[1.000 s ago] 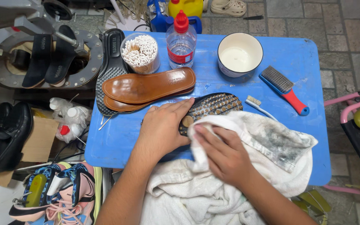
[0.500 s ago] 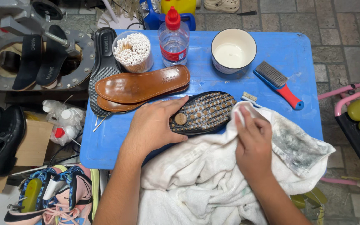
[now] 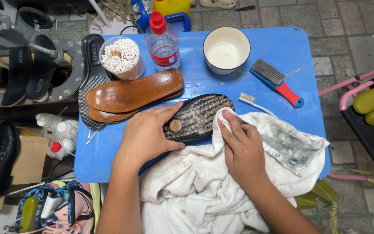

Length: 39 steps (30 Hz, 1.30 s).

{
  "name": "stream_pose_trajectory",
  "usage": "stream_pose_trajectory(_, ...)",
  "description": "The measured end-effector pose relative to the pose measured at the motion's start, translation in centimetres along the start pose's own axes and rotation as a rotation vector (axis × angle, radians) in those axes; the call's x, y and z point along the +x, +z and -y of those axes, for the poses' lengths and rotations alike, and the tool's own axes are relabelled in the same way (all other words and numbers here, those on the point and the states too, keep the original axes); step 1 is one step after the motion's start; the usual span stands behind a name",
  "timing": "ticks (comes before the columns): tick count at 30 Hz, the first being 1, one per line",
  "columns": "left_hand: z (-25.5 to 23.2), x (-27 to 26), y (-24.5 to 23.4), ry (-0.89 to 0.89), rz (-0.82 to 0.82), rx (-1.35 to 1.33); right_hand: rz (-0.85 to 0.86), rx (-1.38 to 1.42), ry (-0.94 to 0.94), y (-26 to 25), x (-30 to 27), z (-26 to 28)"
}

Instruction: The person scrubs the sole of a black shoe with a toothbrush dipped in a white cleaning solution. They repeatedly apply the solution and scrub the textured surface, then wipe the area with a white cloth. The process is repeated multiple times on the same shoe sole.

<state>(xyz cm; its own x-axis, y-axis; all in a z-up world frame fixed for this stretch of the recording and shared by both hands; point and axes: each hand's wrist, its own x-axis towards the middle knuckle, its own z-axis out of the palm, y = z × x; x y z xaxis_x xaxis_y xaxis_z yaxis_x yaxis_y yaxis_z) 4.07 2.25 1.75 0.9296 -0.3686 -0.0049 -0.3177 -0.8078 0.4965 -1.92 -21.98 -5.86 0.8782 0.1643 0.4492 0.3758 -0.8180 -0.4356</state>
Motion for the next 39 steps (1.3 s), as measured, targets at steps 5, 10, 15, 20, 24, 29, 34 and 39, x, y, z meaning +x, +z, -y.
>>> stream_pose_trajectory(5,0.0,-0.2,0.1,-0.009,-0.002,0.010,0.032,-0.048,0.120,-0.2,0.1,-1.0)
stream_pose_trajectory(10,-0.1,-1.1,0.5,0.068,-0.069,0.048,0.042,-0.110,0.172,-0.5,1.0,-1.5)
stream_pose_trajectory(15,-0.4,-2.2,1.1,0.101,-0.106,0.087,0.056,0.058,0.119,-0.9,1.7,-1.2)
stream_pose_trajectory(20,-0.7,-2.4,1.3,0.097,-0.143,0.091,0.097,0.245,0.177,-1.4,1.4,-1.4)
stream_pose_trajectory(24,-0.7,-2.5,1.5,0.080,-0.141,0.104,-0.017,0.270,0.122,-0.9,0.9,-1.7)
stream_pose_trajectory(29,-1.1,-2.9,1.7,0.058,-0.134,0.117,-0.081,0.389,0.180,0.2,0.4,-2.5)
stream_pose_trajectory(34,-1.3,-3.0,1.9,0.057,-0.108,0.158,-0.150,0.537,0.241,0.0,-0.3,-2.8)
stream_pose_trajectory(39,-2.1,-3.1,2.1,0.055,-0.103,0.201,-0.165,0.682,0.290,0.8,-0.1,-2.7)
